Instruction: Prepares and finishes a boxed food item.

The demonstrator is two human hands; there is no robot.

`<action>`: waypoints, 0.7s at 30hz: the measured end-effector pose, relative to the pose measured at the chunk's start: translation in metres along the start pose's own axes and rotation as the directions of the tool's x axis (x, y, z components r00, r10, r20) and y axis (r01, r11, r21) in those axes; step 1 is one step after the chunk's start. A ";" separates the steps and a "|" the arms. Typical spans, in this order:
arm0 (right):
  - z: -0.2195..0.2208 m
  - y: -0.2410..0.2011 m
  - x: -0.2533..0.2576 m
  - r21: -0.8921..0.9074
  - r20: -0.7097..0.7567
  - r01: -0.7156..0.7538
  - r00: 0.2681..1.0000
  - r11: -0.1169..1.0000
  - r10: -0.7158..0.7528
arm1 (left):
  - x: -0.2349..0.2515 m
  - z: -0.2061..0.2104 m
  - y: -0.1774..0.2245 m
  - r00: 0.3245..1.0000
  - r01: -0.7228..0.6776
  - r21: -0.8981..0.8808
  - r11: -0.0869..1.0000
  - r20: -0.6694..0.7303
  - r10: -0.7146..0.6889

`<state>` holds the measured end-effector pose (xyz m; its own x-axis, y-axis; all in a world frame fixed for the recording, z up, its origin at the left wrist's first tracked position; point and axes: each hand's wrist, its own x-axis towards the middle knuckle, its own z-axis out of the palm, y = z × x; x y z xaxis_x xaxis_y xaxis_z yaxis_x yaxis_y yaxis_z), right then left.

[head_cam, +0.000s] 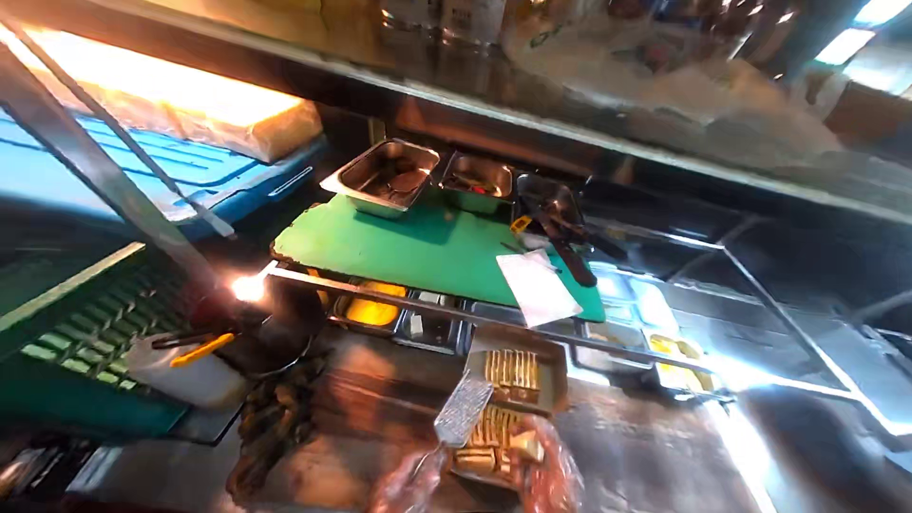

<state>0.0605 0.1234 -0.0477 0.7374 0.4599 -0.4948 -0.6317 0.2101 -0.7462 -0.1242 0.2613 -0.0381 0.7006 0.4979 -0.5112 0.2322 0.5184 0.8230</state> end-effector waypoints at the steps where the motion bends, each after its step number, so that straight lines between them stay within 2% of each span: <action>1: -0.002 -0.003 0.004 -0.096 -0.033 0.050 0.998 0.994 -0.054 | 0.002 0.014 -0.003 1.000 0.008 0.007 1.000 -0.008 -0.008; 3: -0.007 -0.005 0.009 -0.263 0.004 0.200 0.979 0.944 -0.206 | 0.008 0.038 -0.005 0.997 0.077 -0.008 0.997 0.005 -0.077; 6: -0.017 0.007 0.010 -0.489 0.178 0.447 0.892 0.749 -0.416 | 0.010 0.062 -0.009 0.983 0.186 -0.072 0.980 0.028 -0.184; 8: -0.017 0.015 0.025 -0.575 0.268 0.568 0.810 0.588 -0.521 | 0.011 0.072 -0.015 0.978 0.208 -0.127 0.970 0.040 -0.204; 10: -0.013 0.020 0.046 -0.580 0.314 0.649 0.736 0.492 -0.600 | 0.012 0.080 -0.020 0.976 0.215 -0.151 0.965 0.027 -0.214; 12: -0.009 0.025 0.054 -0.582 0.326 0.689 0.683 0.431 -0.653 | 0.010 0.088 -0.027 0.980 0.189 -0.136 0.973 -0.042 -0.196; 15: -0.005 0.027 0.060 -0.624 0.359 0.718 0.614 0.308 -0.703 | 0.008 0.096 -0.037 0.986 0.090 0.027 0.996 -0.140 -0.086; 19: -0.001 0.029 0.077 -0.705 0.423 0.691 0.590 0.159 -0.688 | 0.008 0.093 -0.054 0.996 -0.015 0.253 0.967 -0.079 0.037; 21: -0.003 0.035 0.067 -0.695 0.434 0.700 0.590 0.163 -0.681 | 0.006 0.092 -0.056 0.998 -0.003 0.299 0.954 -0.053 0.019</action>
<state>0.0885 0.1586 -0.1085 0.7613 0.5023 0.4100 0.5794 -0.2432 -0.7779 -0.0704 0.1713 -0.0642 0.6685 0.5438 -0.5074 0.4215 0.2851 0.8608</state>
